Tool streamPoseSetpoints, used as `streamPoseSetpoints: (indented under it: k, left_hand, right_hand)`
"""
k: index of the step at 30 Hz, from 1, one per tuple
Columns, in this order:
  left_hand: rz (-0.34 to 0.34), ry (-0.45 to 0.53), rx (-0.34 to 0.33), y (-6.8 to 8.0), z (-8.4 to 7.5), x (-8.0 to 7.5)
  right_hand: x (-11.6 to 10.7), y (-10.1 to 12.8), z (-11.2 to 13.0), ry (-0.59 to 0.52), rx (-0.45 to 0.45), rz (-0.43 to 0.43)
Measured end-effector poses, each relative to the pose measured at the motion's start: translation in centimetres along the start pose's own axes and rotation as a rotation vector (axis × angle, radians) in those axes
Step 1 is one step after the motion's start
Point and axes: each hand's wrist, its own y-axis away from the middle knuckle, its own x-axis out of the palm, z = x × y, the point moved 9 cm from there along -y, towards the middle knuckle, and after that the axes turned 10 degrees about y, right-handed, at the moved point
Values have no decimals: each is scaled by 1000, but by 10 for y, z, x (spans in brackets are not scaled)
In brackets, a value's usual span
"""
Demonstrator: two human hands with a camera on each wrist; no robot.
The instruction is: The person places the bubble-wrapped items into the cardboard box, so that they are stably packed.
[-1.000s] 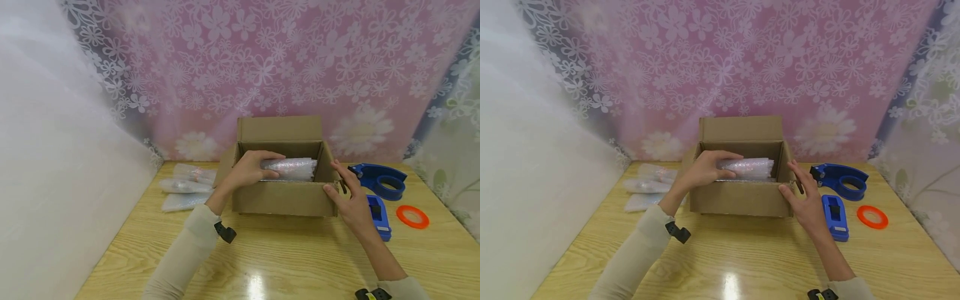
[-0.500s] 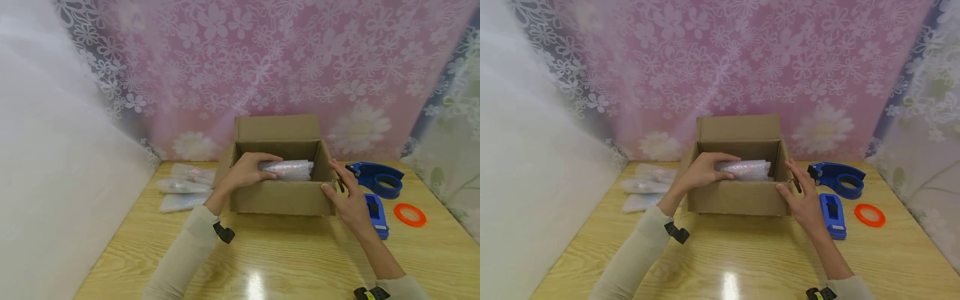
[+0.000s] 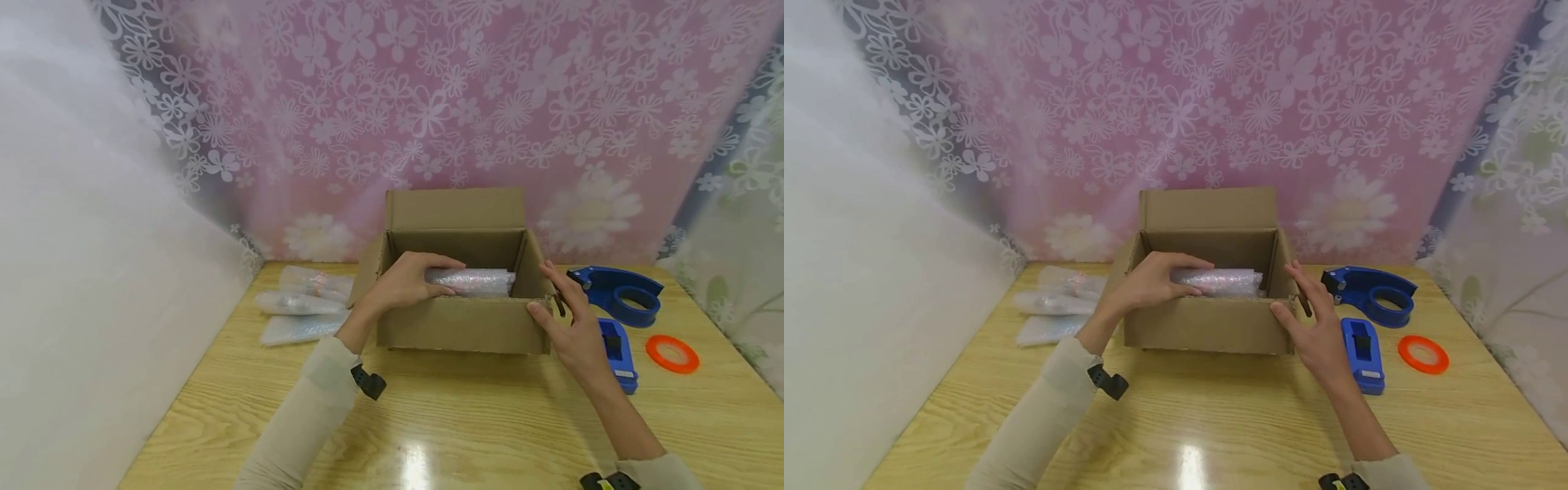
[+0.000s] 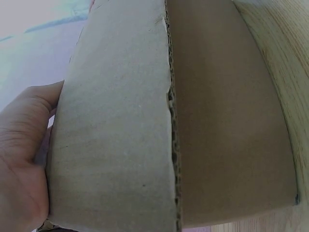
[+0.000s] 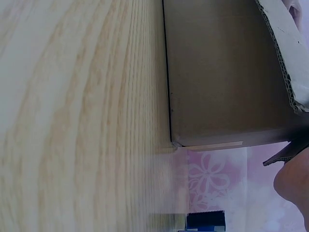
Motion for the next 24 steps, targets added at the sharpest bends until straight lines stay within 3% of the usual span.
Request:
streamPoseSetpoints:
  k: [24]
  left_hand:
    - [-17, 105, -22, 5, 1, -5]
  right_hand:
    - [0, 0, 0, -4, 2, 8]
